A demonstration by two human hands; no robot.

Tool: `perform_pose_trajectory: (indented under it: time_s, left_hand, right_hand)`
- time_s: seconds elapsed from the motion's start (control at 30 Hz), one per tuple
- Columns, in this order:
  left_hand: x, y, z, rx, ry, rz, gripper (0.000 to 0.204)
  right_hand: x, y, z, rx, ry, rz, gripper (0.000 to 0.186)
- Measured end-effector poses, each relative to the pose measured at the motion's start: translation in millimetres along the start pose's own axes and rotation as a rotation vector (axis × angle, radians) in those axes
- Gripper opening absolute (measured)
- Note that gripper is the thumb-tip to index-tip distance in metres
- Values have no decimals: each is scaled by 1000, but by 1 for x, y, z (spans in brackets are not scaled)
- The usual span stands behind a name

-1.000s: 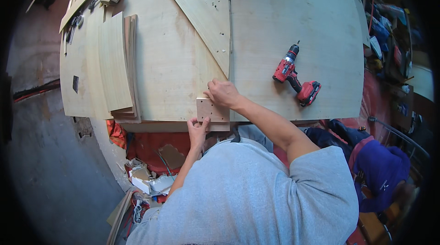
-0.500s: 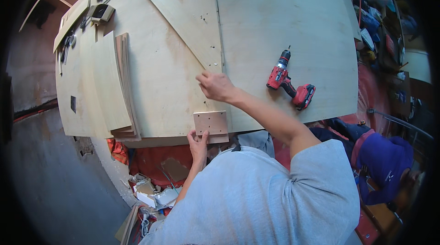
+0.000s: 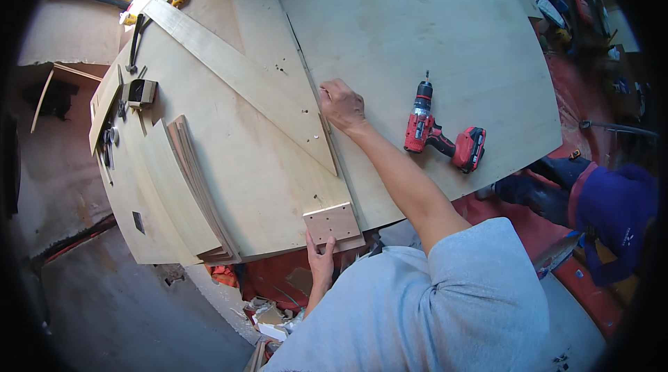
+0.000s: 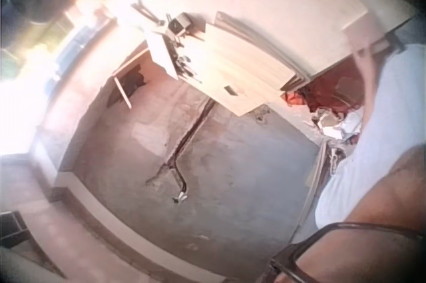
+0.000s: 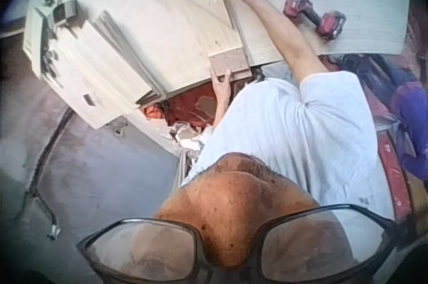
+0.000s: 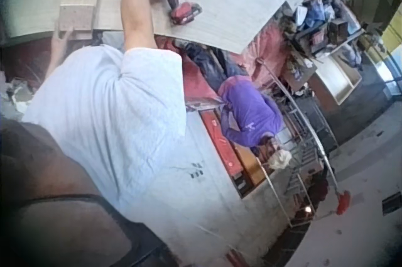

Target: The person constructs a wooden assembly by aligning thin strips of wood on a larger plywood board, securing a small block with a drill, and then handling and organizing several long curved wooden panels.

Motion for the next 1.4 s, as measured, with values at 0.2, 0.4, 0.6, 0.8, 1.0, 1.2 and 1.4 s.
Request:
perform_pose_trajectory:
  time_s: [0.2, 0.4, 0.6, 0.8, 1.0, 1.2, 1.4]
  left_hand:
    - [-10, -1, 1, -44, -33, -84, 95]
    - [-11, -4, 0, -34, -29, -111, 95]
    - [-7, -1, 1, -52, -65, -134, 92]
    - [-5, 1, 1, -49, -67, -116, 91]
    - [-7, -1, 2, -47, -33, -137, 91]
    - [-10, -1, 4, -37, 16, -115, 93]
    - [-9, -6, 3, -38, 54, -51, 89]
  right_hand:
    - [37, -4, 1, 142, -3, 31, 7]
    - [30, -8, 0, 182, -54, 46, 5]
    - [31, -10, 1, 186, -62, 61, 5]
    - [31, -9, 0, 170, -31, 62, 6]
    - [29, -7, 0, 164, -34, 53, 6]
    - [29, -5, 0, 144, -13, 38, 6]
    - [28, 0, 1, 104, 3, 7, 6]
Point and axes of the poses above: each hand's wrist, its own z-axis towards the middle knuckle, its own y-axis out of the palm, x = y × z, the point moved 6 cm from there along z, towards the middle knuckle, and after that the axes turned 9 degrees about y, right-handed, at the moved point
